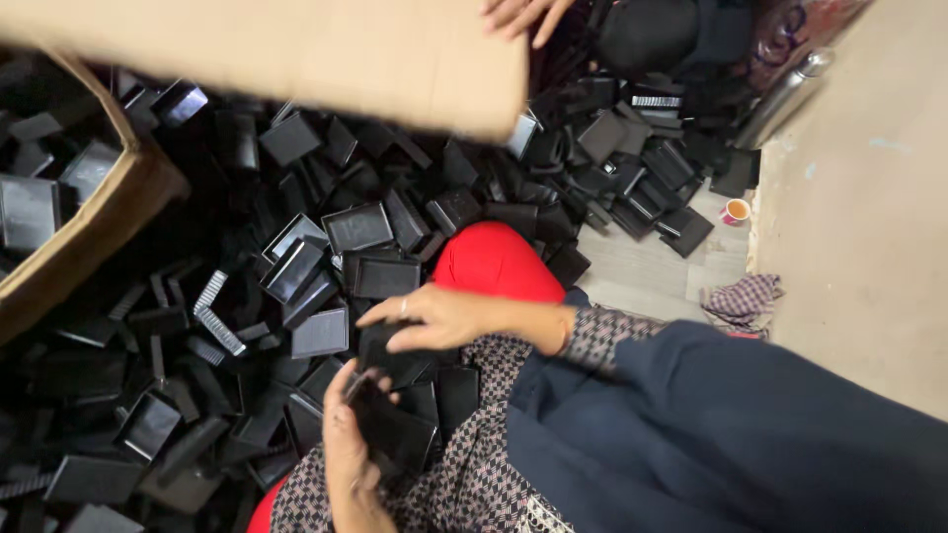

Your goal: The person sits on the floor and repeatedly picks up small black plastic tray components, snaps them together, and places the assembled units into a nearby cardboard box. The process continues with the person handling the trays one at a time.

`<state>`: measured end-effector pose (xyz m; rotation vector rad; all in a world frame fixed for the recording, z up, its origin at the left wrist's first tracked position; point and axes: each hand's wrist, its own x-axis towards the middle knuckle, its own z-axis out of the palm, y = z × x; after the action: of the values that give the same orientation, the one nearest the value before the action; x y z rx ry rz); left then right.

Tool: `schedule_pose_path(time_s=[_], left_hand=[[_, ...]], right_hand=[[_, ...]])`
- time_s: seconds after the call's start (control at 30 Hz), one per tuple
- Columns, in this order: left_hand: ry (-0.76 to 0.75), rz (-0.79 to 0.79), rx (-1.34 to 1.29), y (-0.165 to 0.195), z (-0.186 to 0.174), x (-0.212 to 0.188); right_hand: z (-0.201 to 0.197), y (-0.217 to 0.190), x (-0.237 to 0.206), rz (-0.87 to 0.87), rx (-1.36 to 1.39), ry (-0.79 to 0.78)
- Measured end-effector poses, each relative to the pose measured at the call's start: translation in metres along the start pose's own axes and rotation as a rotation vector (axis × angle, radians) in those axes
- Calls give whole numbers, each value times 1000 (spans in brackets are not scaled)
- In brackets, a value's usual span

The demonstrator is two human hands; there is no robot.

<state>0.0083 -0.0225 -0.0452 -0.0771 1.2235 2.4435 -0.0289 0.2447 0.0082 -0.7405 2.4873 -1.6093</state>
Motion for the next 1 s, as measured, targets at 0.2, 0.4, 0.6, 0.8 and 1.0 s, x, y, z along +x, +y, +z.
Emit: schedule_pose_path(time_s=[0.2,0.4,0.6,0.8,1.0], left_hand=[[229,166,70,5,30,17],[320,330,187,-4,43,22],[232,380,6,14,47,28],[183,433,20,7,56,26],[161,601,18,7,69,4]], right_hand=[[49,-31,3,74,-2,208],[60,-39,-10,-27,-99,271],[52,-38,-19,-63,108,208],[58,-36,-22,-42,127,194],[62,-50,-18,-213,70,221]])
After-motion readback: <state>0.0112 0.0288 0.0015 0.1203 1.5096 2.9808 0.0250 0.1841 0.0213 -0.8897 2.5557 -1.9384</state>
